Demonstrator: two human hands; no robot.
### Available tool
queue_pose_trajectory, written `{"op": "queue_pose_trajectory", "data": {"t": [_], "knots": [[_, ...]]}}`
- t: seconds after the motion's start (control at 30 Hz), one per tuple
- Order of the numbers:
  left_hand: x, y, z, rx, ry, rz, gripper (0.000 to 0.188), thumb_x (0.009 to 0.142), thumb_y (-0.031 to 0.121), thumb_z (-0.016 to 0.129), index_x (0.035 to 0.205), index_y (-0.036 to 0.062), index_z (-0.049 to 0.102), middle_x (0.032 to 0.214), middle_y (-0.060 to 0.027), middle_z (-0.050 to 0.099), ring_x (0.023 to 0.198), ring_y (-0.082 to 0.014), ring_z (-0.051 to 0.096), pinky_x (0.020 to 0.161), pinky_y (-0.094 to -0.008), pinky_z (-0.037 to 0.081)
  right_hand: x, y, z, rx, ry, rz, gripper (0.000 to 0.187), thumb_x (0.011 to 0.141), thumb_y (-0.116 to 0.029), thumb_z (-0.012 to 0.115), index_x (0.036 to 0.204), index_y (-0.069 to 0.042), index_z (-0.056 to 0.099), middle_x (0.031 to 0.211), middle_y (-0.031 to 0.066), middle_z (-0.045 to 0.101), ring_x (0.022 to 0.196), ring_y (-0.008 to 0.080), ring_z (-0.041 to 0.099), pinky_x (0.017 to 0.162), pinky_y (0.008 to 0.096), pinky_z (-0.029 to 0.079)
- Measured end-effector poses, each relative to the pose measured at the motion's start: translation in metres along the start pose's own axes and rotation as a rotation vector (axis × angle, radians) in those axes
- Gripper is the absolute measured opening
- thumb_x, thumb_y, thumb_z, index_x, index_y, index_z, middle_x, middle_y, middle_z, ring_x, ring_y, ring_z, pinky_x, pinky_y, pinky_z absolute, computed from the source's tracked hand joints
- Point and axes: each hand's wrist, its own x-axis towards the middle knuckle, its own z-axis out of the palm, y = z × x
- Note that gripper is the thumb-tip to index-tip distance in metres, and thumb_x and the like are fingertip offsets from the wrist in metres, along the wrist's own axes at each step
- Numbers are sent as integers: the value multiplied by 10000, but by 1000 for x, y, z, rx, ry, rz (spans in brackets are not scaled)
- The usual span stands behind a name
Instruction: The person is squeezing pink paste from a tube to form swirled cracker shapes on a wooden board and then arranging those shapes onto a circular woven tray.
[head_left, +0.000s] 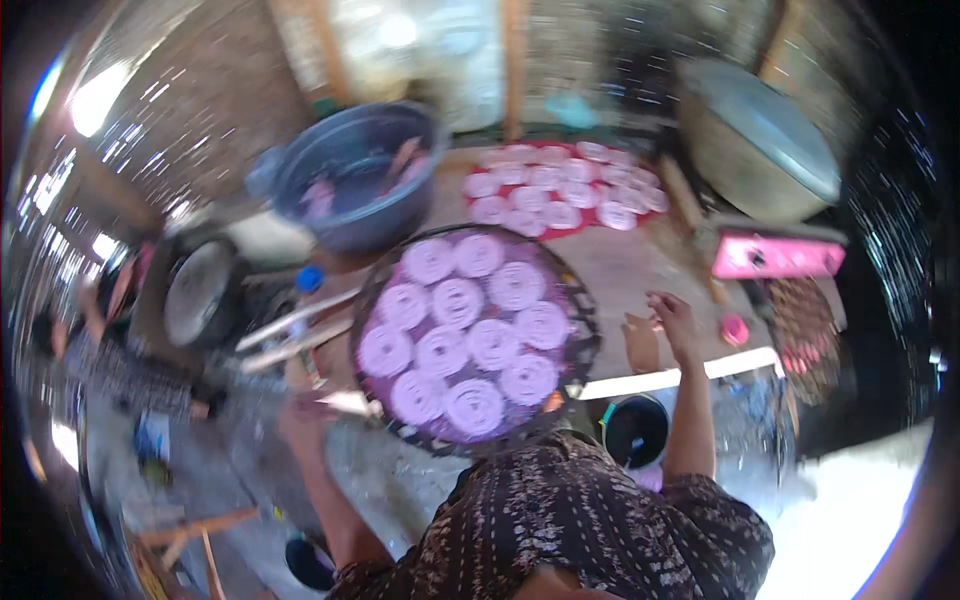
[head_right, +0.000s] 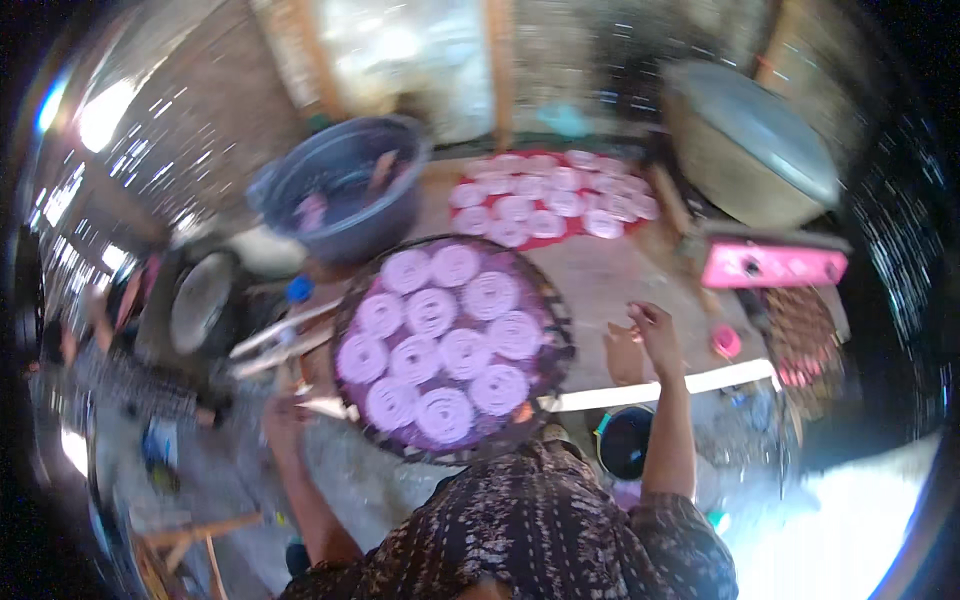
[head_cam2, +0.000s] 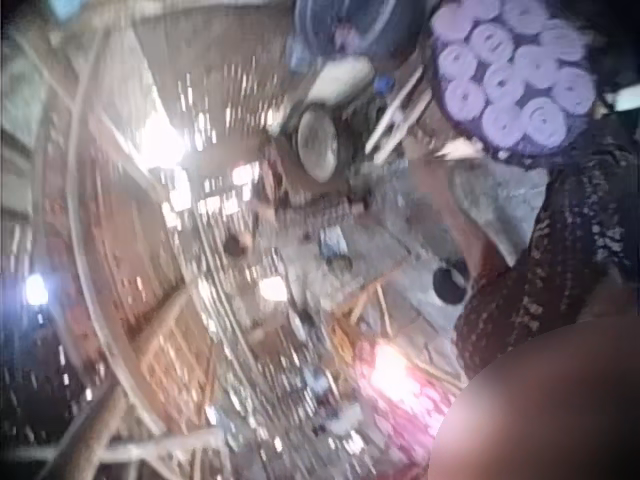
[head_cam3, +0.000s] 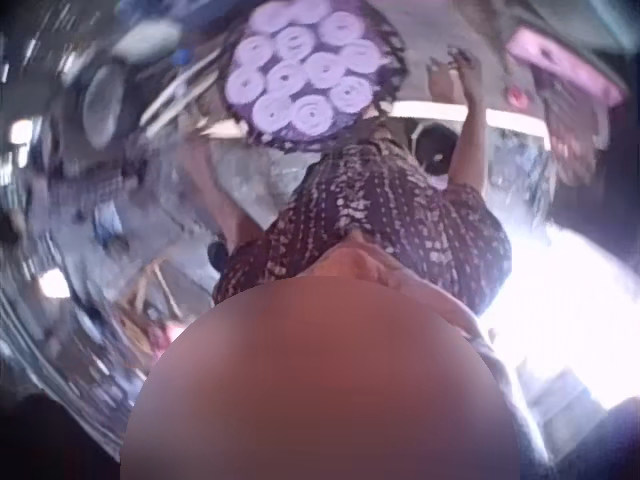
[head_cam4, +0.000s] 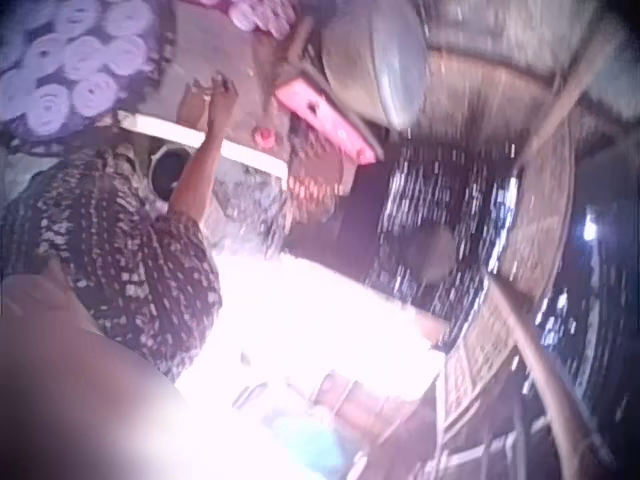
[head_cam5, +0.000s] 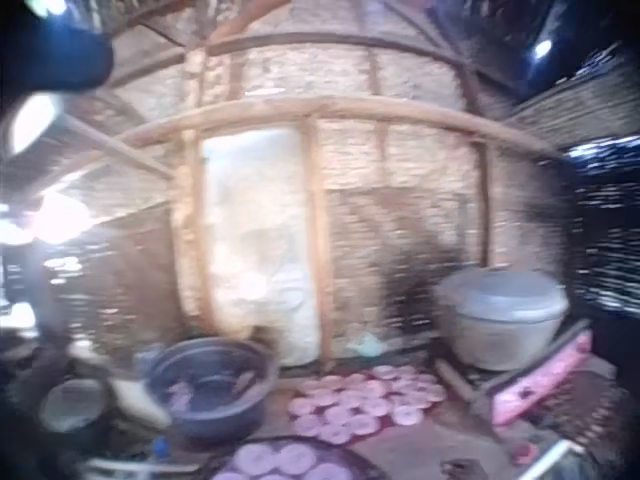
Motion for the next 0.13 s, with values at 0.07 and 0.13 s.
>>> {"op": "queue_pose_trajectory", "data": {"t": [0.07,0.13], "knots": [[53,20,-20,355,75,182,216,905,199,550,1053,47,591,913,-104,639,819,-152,600,713,-283,483,18,22,-13,-224,154,24,302,870,-263,601,1041,-18,638,795,47,634,612,91,558,566,237,458],[127,-2,-28,426,114,361,374,874,283,622,1199,121,535,1041,-126,609,940,-173,585,844,-293,452,36,71,-51,-454,485,-39,340,827,-302,648,1062,-56,653,813,75,666,623,116,586,558,275,470]]}}
